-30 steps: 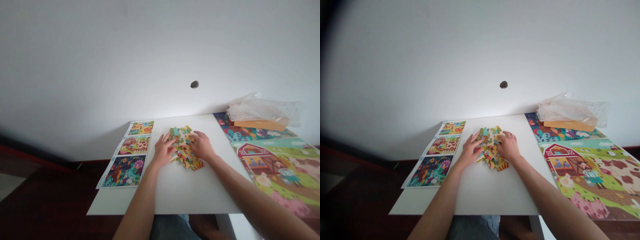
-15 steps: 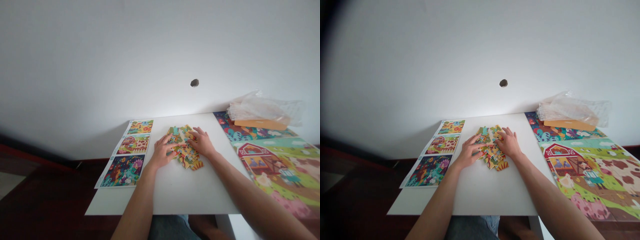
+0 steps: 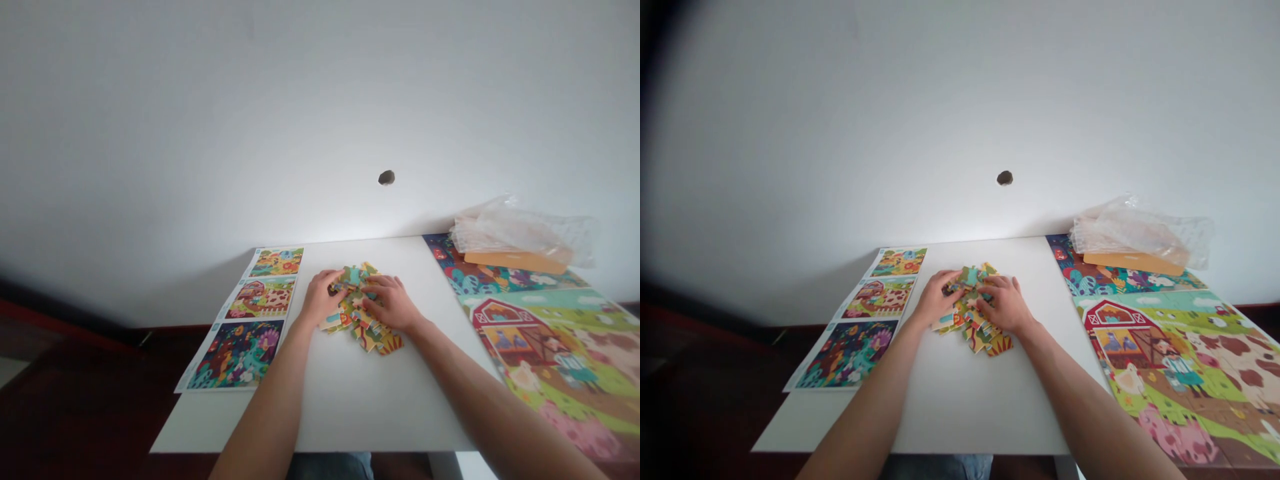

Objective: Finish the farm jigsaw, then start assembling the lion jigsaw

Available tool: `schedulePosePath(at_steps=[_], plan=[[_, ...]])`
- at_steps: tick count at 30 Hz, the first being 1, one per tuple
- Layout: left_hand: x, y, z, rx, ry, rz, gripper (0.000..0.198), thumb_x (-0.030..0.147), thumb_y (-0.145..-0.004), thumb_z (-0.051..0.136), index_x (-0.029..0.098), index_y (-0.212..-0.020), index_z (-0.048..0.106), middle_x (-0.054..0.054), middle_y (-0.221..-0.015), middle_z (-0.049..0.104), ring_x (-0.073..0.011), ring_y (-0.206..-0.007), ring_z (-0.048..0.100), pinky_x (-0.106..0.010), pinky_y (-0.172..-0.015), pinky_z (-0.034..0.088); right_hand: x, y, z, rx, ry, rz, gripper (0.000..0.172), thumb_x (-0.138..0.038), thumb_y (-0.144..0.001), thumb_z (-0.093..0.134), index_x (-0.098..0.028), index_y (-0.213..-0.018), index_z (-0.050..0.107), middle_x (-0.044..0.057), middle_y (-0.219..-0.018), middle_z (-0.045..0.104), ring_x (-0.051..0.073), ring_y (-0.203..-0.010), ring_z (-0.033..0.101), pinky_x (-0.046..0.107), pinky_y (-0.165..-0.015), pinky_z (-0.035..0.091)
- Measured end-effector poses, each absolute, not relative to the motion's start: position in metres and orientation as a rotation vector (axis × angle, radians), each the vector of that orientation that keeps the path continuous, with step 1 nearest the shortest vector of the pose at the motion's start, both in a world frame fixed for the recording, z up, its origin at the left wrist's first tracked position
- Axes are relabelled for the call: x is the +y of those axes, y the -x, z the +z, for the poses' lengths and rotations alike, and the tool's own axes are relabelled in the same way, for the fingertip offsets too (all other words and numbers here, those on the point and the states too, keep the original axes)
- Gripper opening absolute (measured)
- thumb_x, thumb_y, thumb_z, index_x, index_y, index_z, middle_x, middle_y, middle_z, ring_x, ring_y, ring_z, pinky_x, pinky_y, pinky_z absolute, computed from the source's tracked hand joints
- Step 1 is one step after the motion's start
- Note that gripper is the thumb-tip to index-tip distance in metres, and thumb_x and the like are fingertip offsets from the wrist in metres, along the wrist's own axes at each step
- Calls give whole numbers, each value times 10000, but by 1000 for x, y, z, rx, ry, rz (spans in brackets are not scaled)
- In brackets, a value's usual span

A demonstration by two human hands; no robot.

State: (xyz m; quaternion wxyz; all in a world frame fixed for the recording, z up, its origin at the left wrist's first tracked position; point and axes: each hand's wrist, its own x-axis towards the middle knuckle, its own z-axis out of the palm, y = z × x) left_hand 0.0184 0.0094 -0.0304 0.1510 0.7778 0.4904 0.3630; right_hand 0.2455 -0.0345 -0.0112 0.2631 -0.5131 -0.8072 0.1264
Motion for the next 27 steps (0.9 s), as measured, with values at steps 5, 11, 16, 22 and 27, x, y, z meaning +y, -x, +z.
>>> schedulePosePath(at_steps=[5,11,16,22,27], plan=[[-1,-7,-28,1413,-2085,1191,366,164,-825,625,220,-1185,663,-67,-1134,643,-199,-1037,629,-308,-834,553,-29,-246,-19,-2125,1445,290,277,-360,-906,538,-280,-1085,733,65,-1297,619,273,-1207,517,492,-1057,342],[-1,-2,-29,1600,-2318,1145,262,160,-841,623,253,-1056,740,-59,-1161,649,-242,-1117,586,-437,-1033,453,-26,-248,-24,-1987,1606,222,266,-313,-853,576,-252,-1052,741,89,-1195,650,276,-1106,542,484,-1019,370],[1,-6,-29,1495,-2435,1006,288,249,-893,612,302,-1157,714,-38,-1218,644,-224,-1153,571,-395,-1032,455,-34,-245,-14,-2147,1420,301,357,-461,-857,603,-283,-1150,701,77,-1279,624,285,-1191,513,530,-1067,297],[1,-7,-24,1605,-2365,950,392,314,-849,666,302,-1241,668,-48,-1164,641,-245,-1120,567,-408,-1000,459,-38,-242,-6,-2235,1393,394,433,-539,-821,641,-291,-1172,686,80,-1228,648,304,-1182,504,641,-1093,162],[-6,-9,-13,1557,-2372,900,516,205,-776,659,300,-1283,642,-39,-1074,630,-244,-1075,554,-405,-992,451,-42,-243,3,-2301,1323,444,477,-522,-755,706,-284,-1168,695,84,-1149,662,297,-1111,530,626,-1103,159]])
